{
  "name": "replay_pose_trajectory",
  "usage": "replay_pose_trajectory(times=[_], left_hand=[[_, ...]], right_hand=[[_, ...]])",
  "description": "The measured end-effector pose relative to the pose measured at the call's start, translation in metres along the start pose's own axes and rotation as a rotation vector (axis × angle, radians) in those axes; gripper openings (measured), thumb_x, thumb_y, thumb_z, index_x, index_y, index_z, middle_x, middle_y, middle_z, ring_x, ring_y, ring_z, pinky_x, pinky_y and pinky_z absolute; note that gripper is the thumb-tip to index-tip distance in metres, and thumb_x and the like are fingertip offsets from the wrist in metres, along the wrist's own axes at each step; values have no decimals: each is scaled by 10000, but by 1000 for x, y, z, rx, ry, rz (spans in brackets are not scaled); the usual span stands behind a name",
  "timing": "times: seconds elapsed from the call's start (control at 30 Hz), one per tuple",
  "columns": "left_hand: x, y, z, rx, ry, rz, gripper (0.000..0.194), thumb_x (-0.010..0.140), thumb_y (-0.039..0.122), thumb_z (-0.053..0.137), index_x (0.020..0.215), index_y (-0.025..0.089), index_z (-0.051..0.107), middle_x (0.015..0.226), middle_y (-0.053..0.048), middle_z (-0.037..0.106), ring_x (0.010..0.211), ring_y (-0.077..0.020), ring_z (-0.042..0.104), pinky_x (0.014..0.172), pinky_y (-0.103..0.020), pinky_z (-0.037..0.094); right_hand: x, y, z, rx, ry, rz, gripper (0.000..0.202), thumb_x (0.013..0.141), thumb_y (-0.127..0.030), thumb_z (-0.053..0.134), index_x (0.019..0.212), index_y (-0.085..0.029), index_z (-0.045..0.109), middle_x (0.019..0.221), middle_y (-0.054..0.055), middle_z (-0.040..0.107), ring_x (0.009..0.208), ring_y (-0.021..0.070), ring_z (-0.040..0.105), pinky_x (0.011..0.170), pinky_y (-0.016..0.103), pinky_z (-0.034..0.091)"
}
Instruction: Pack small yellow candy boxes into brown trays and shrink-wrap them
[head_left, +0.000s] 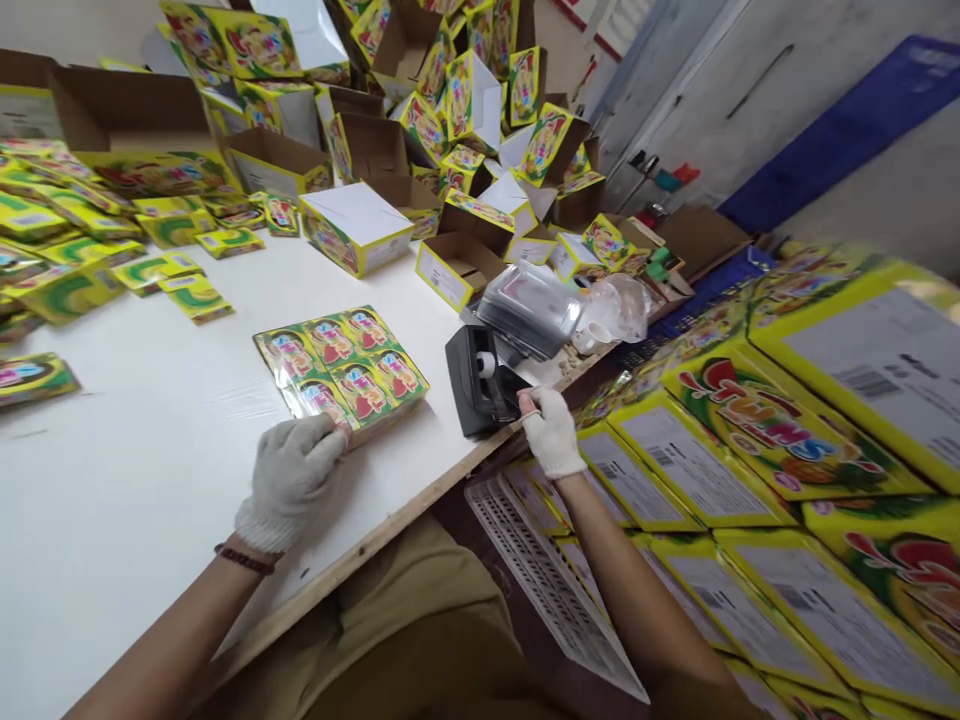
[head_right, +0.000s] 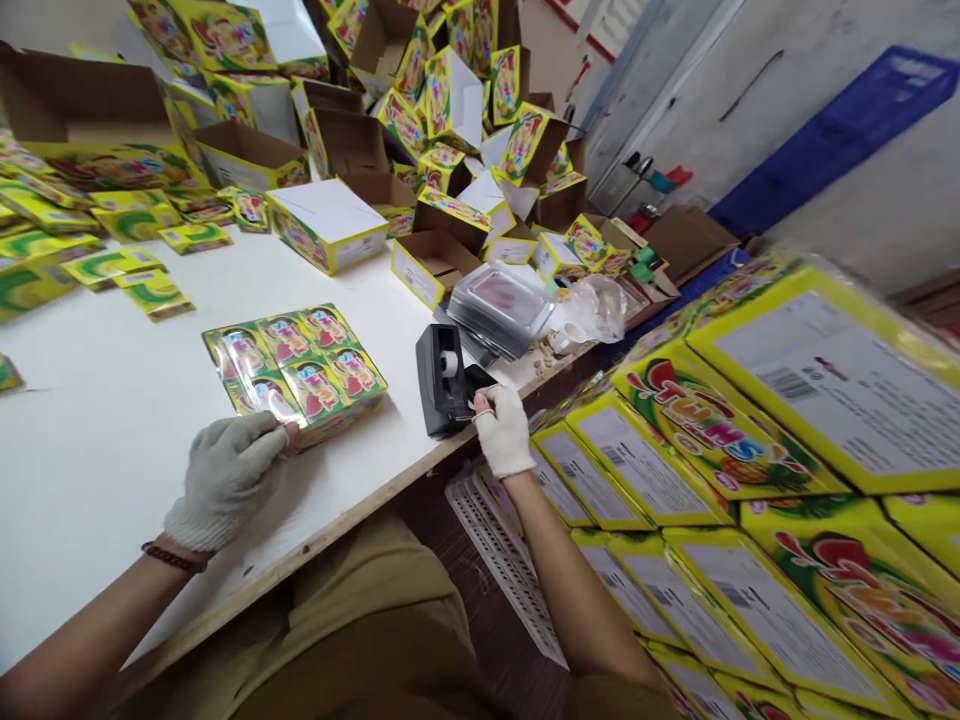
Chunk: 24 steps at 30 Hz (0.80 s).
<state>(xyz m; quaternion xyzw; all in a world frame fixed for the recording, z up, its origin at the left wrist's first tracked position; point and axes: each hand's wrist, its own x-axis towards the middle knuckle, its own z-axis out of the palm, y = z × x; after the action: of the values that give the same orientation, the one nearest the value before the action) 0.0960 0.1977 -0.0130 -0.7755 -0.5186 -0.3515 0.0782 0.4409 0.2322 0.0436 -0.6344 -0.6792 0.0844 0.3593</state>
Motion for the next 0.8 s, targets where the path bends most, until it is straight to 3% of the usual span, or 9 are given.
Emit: replay_pose_trajectory(times=[0.1,0.17,0.3,0.43,0.6,0.8], left_hand=[[14,8,15,74,-33,-68,185,821,211,528,800,237,709,762,-70,665,652,-207,539,600,-347,342],[20,13,19,52,-37,-118,180,796,212,523,778,234,700,773,-76,661,675,-215,547,616,-352,363],[19,17,13,-48,-30,-135,165,776,188,506,663,220,621,748,-68,632,680,-204,542,646,-344,396],[13,18,6,-44,10,-122,190,819,193,495,669,211,610,812,-73,651,745,-207,570,696,-343,418],[6,15,6,69,65,-125,150,807,226,568,870,252,701,978,-60,648,837,-242,574,706,-371,395],[1,10,9,-127,61,-125,167,765,227,560,875,284,670,946,-46,637,898,-283,563,797,-471,425]], right_hand=[[8,16,0,82,-230,198,453,900,-484,411,778,-176,720,781,76,692,789,219,615,754,347,471],[11,19,8,157,-270,227,448,872,-520,441,797,-189,733,830,65,706,821,215,618,771,339,462],[9,13,19,244,-141,228,284,731,-475,599,657,-208,664,832,54,675,815,208,592,771,336,451],[-9,-2,4,293,13,219,295,728,-461,612,590,-202,587,885,65,623,839,199,566,794,331,436],[-38,-13,-12,404,-87,363,317,752,-496,602,641,-203,556,649,1,529,624,142,456,609,283,389],[-50,8,22,511,-134,572,371,702,-558,578,588,-221,473,561,-9,510,511,114,408,479,255,318]])
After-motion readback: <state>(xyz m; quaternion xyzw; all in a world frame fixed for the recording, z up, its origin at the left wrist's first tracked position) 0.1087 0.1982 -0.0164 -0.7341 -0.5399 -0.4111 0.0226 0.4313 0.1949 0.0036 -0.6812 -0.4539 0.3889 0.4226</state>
